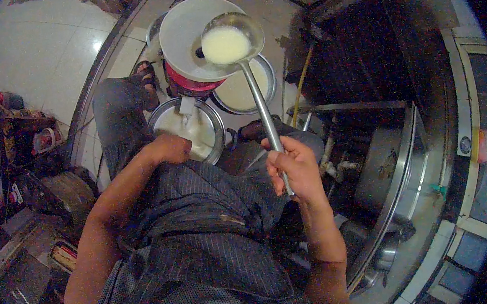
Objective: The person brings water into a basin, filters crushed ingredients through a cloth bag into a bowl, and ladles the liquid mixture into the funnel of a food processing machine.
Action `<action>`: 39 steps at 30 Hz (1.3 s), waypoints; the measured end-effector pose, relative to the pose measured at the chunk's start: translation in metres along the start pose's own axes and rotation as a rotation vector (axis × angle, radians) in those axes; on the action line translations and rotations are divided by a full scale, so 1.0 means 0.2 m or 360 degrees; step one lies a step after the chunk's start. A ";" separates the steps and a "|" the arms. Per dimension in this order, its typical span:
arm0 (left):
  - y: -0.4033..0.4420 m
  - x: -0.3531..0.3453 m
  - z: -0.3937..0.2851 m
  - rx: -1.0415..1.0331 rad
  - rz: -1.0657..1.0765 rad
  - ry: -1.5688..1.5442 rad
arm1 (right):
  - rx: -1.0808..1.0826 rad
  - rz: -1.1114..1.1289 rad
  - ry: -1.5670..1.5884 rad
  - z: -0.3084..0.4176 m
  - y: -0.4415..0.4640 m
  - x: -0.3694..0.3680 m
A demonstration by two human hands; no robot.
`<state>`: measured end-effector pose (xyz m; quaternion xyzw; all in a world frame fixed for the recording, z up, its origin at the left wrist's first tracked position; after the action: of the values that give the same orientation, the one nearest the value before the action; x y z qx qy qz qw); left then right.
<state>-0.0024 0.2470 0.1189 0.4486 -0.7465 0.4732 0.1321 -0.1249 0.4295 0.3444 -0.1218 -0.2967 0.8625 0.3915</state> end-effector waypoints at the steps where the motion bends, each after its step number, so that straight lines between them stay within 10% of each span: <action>1: 0.00 0.00 0.00 0.0000 0.0000 0.0000 | 0.0005 -0.0003 -0.0003 0.00 0.00 0.00; 39: 0.05 -0.05 0.03 -0.0082 -0.0084 0.0032 | 0.0030 -0.0039 -0.0060 0.00 0.01 0.02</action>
<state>-0.0029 0.2488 0.1046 0.4599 -0.7451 0.4546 0.1635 -0.1276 0.4312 0.3431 -0.0982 -0.2975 0.8624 0.3976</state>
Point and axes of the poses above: each hand's wrist, its own y-axis towards the middle knuckle, its own x-axis out of the back of the hand, z = x × y, the point moved 6 cm from there along y, towards the middle knuckle, and after that the axes turned 2 degrees about -z, right-handed, at the moved point
